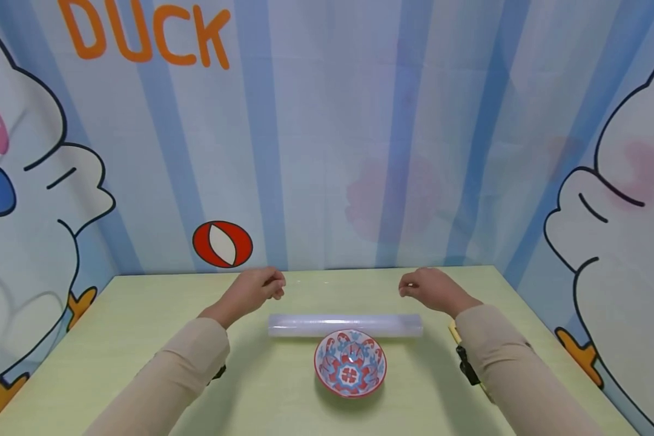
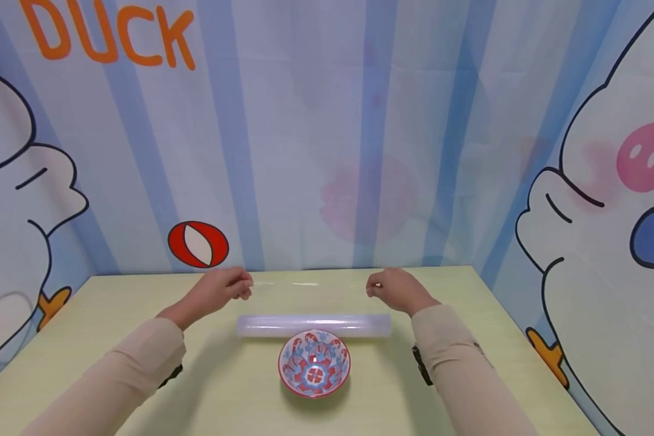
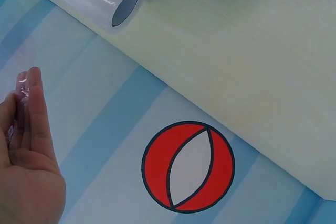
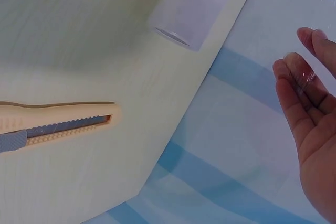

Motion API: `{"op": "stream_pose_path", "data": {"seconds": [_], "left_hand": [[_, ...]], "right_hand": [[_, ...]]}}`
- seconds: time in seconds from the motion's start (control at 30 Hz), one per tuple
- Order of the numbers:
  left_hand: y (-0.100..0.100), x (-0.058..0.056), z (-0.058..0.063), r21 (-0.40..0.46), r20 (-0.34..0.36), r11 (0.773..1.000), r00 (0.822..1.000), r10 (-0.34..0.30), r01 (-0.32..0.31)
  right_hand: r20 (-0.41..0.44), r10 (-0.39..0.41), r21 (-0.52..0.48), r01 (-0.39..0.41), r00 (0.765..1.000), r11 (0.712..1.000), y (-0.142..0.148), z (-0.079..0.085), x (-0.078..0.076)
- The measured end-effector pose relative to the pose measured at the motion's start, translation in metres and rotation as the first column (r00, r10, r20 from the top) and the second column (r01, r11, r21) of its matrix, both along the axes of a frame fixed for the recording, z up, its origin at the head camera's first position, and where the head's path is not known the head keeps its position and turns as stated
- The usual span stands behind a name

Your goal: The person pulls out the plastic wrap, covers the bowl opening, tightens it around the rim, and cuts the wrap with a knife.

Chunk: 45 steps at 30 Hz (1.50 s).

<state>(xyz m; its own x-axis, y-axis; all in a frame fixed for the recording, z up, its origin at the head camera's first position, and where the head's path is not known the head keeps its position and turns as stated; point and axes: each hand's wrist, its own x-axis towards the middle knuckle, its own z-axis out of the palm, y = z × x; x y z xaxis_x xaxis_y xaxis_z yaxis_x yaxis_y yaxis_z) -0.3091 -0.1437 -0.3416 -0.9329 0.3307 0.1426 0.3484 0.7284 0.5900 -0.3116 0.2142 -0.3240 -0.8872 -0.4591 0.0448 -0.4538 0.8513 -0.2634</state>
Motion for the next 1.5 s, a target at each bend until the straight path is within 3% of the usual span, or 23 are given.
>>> {"op": "stream_pose_path", "data": {"seconds": [0.6, 1.0, 1.5], "left_hand": [[-0.007, -0.001, 0.014, 0.009, -0.054, 0.999, 0.998, -0.036, 0.037], [0.000, -0.005, 0.036, -0.003, -0.044, 1.000, 0.999, -0.031, 0.031], [-0.003, -0.005, 0.044, -0.011, -0.081, 0.999, 0.996, -0.041, 0.040]], "right_hand": [[0.017, -0.022, -0.033, 0.023, 1.000, 0.999, 0.000, 0.018, -0.003], [-0.054, -0.010, -0.035, 0.008, 0.999, 0.999, 0.007, 0.026, -0.005], [-0.090, -0.028, -0.048, 0.024, 0.996, 0.999, 0.008, 0.037, -0.004]]}}
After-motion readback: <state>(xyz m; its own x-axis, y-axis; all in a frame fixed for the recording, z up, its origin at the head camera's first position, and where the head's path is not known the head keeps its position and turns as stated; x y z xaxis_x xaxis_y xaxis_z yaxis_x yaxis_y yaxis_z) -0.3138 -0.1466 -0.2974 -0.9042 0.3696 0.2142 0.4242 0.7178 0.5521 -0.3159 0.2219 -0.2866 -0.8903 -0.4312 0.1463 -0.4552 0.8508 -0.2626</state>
